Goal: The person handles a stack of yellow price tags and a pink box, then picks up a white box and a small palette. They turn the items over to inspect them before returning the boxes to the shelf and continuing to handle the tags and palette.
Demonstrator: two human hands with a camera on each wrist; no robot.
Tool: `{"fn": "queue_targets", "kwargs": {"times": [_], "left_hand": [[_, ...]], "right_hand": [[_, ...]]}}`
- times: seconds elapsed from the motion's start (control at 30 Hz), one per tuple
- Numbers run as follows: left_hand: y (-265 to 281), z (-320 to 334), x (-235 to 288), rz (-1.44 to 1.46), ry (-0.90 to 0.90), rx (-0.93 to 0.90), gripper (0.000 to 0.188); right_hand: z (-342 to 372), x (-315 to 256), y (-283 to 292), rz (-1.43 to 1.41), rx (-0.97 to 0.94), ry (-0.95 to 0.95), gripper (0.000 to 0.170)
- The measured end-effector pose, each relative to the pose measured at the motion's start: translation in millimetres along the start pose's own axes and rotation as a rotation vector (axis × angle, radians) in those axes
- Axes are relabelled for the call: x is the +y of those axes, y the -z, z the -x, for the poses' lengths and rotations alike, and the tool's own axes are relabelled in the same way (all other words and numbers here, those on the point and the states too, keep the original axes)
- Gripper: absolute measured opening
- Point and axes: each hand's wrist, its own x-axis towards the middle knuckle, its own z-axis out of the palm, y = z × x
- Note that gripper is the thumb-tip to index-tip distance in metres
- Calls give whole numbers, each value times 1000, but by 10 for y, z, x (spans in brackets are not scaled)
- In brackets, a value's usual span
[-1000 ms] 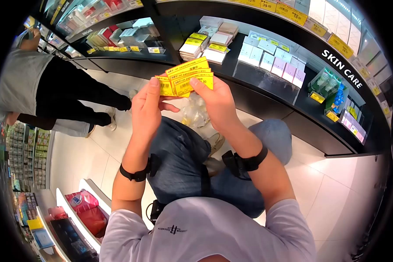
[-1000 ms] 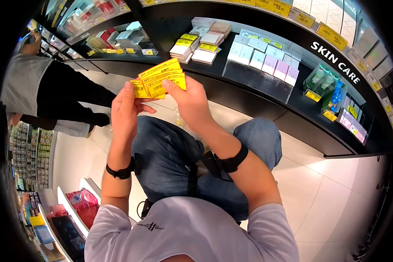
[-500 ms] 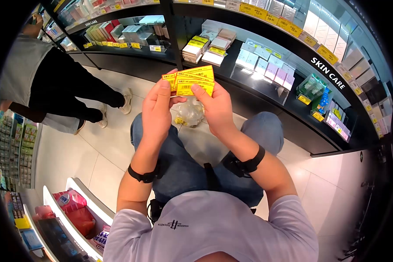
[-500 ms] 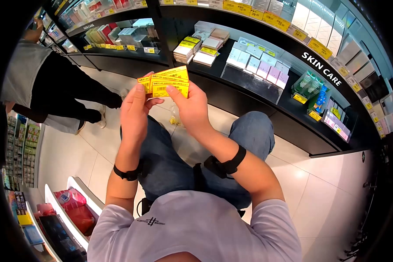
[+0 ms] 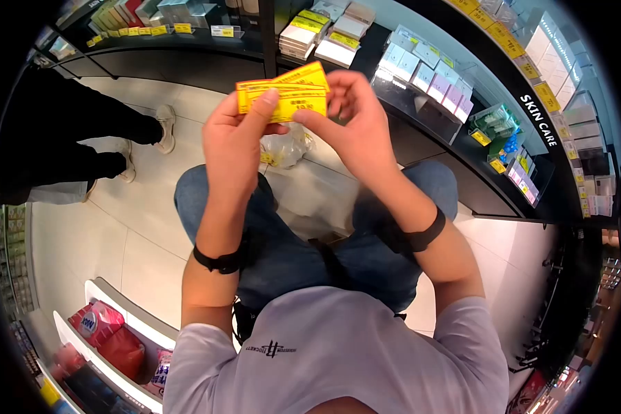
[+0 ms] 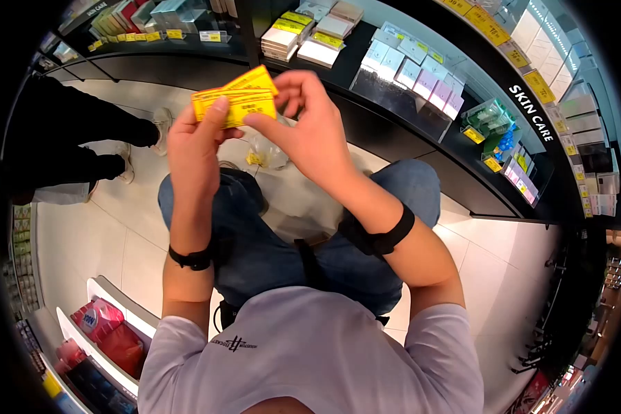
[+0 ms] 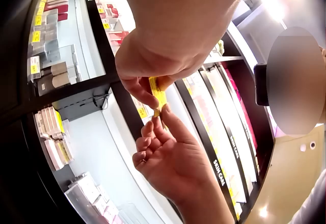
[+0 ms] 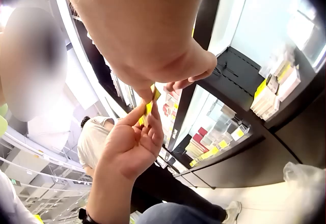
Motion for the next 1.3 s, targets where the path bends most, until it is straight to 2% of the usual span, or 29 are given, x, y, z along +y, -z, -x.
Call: {"fn": "queue_targets", "kwargs": {"times": [0.03, 0.07, 0.13, 0.17, 0.23, 0.3, 0.4, 0.43, 0.6, 0.77, 0.8, 0.87, 0.97, 1.07, 1.17, 1.3], "left_hand": [[41, -23, 7, -30, -8, 22, 25], [55, -48, 11, -31, 14, 25, 25], [72, -126, 11, -110, 6, 51, 24], [72, -168, -7, -114, 18, 59, 24], [55, -271, -46, -125, 57, 91, 23], [71, -383, -92, -134, 75, 100, 23], [81, -548, -143, -120, 88, 115, 22], [81, -597, -151, -105, 90, 121, 21], [133, -839, -140, -108, 182, 64, 20], [169, -1029, -89, -36, 417, -110, 19], [159, -1052, -97, -35, 418, -113, 19], [146, -1103, -128, -36, 529, -163, 22], [197, -1210, -233, 63, 583, -218, 28], [192, -1254, -327, 142, 576, -183, 35], [152, -1280, -404, 265, 519, -177, 42], [194, -1281, -448, 275, 558, -136, 46]], "right_hand": [[-47, -19, 13, 134, 18, 94, 62], [-103, -36, 1, 134, 16, 73, 62], [-257, -51, -56, 277, 117, 427, 79], [-317, -57, -56, 272, 110, 415, 79], [-443, -44, -50, 595, -142, 556, 87], [-595, 138, -152, 530, -136, 583, 81], [-812, 345, -246, 515, -108, 664, 59], [-868, 369, -248, 517, -110, 681, 59], [-1062, 526, -222, 521, -151, 698, 55], [-1167, 596, -200, 413, -213, 637, 59], [-1185, 587, -189, 431, -267, 631, 55], [-1223, 600, -169, 452, -317, 617, 51], [-1307, 666, -133, 515, -358, 570, 52], [-1425, 728, -113, 527, -437, 523, 54], [-1551, 806, -129, 482, -452, 534, 55], [-1584, 973, -205, 403, -397, 580, 55]]}}
